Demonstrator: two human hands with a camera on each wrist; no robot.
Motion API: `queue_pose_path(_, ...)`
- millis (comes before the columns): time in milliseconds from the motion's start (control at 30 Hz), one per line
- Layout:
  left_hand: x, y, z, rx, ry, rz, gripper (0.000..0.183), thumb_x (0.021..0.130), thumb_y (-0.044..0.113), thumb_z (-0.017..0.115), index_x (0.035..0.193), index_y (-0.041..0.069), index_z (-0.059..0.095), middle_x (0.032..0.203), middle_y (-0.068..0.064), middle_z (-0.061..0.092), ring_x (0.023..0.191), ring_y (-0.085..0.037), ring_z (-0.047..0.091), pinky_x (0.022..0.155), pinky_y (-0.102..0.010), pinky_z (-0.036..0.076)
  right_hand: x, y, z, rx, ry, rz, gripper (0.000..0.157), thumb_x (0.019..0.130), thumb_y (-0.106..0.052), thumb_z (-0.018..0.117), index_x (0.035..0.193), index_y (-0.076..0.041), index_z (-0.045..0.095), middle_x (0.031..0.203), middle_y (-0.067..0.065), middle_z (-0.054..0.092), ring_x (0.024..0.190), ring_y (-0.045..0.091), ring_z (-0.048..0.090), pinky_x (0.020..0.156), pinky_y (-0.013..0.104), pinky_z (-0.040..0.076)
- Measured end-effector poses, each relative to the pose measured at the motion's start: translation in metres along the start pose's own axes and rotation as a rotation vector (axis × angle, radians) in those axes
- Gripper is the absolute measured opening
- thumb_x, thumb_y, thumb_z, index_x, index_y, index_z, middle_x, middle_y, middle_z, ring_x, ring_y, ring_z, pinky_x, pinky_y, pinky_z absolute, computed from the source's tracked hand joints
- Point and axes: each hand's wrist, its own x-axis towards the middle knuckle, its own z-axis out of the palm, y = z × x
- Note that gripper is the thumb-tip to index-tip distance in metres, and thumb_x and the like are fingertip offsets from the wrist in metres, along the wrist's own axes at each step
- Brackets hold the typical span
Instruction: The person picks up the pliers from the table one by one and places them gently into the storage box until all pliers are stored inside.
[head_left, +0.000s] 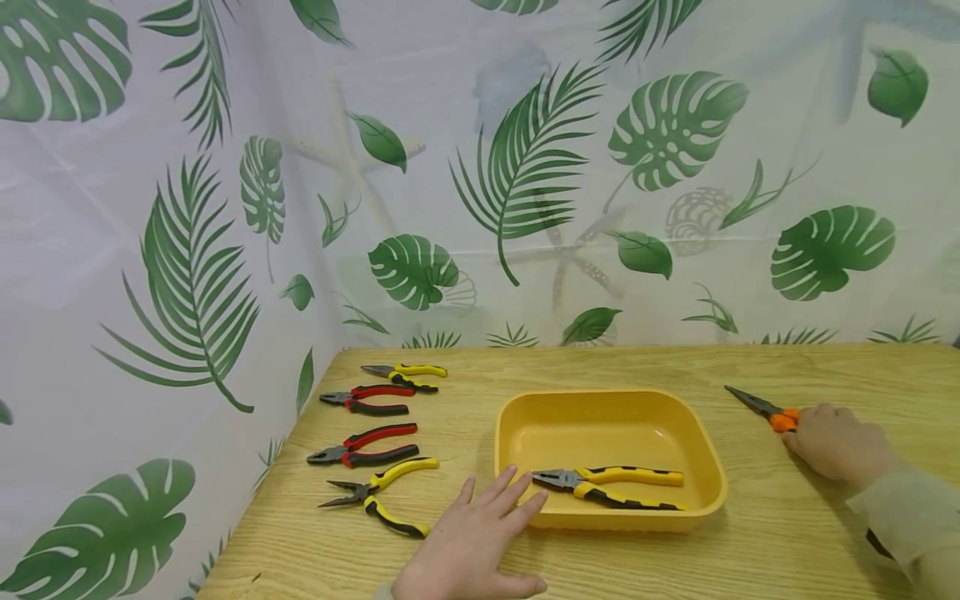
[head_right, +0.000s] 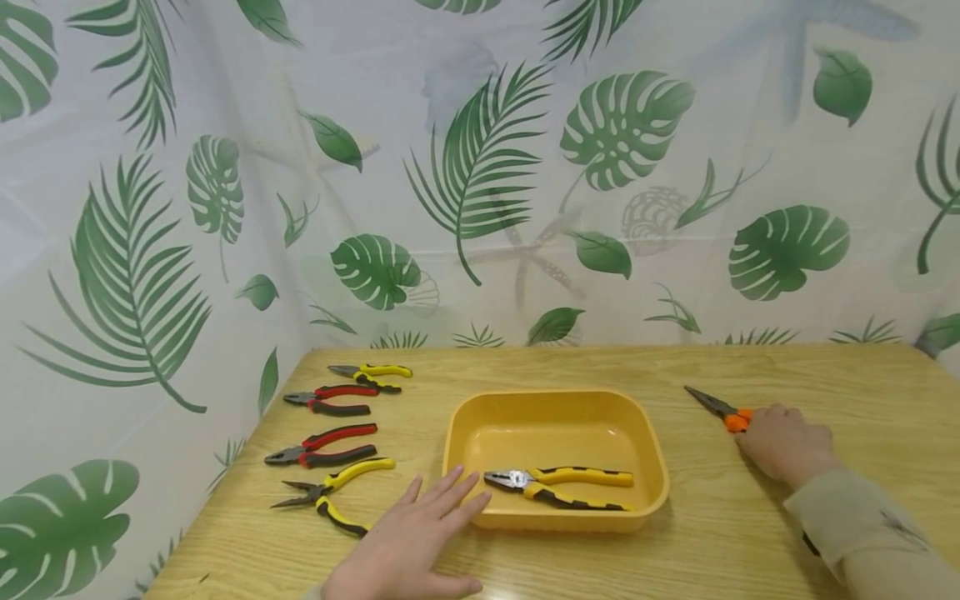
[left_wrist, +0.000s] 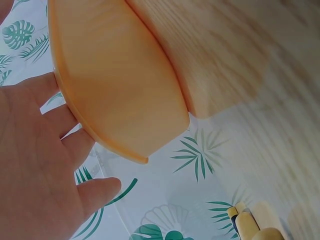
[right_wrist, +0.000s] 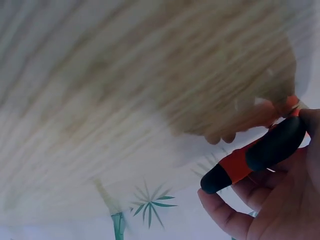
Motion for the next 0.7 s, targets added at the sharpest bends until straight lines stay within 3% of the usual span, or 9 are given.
queue_pose_path(200, 0.000, 0.001, 0.000, 0.002, 0.006, -0.002, 0.079, 0.079, 0.068, 0.038, 0.142, 0.023, 0.022, 0.146, -0.003, 0.014, 0.133, -0.016, 0.006, 0.096, -0.054, 0.023, -0.004, -0.005, -0.003, 0.037, -0.008, -0.004, 0.048, 0.089, -0.033, 0.044, 0.090, 0.014, 0.051, 0.080, 0.021, 0.048, 0.073, 0.038, 0.047, 0.052, 0.053, 0.040)
queue_pose_path(433, -0.001, 0.002, -0.001, 0.003, 0.006, 0.000, 0.079, 0.079, 0.067, 0.039, 0.142, 0.022, 0.022, 0.146, -0.003, 0.014, 0.133, -0.017, 0.006, 0.095, -0.054, 0.024, -0.008, -0.016, -0.004, 0.001, 0.097, -0.022, 0.038, 0.088, -0.029, 0.046, 0.081, 0.008, 0.052, 0.074, 0.016, 0.049, 0.068, 0.034, 0.048, 0.049, 0.050, 0.040)
queue_pose_path(700, -0.001, 0.002, -0.001, -0.008, -0.003, -0.002, 0.079, 0.080, 0.067, 0.039, 0.142, 0.022, 0.023, 0.146, -0.003, 0.015, 0.133, -0.016, 0.007, 0.096, -0.054, 0.023, -0.014, -0.031, -0.005, 0.028, 0.209, -0.015, 0.045, 0.091, -0.038, 0.041, 0.077, 0.004, 0.048, 0.071, 0.014, 0.046, 0.066, 0.032, 0.046, 0.043, 0.045, 0.038)
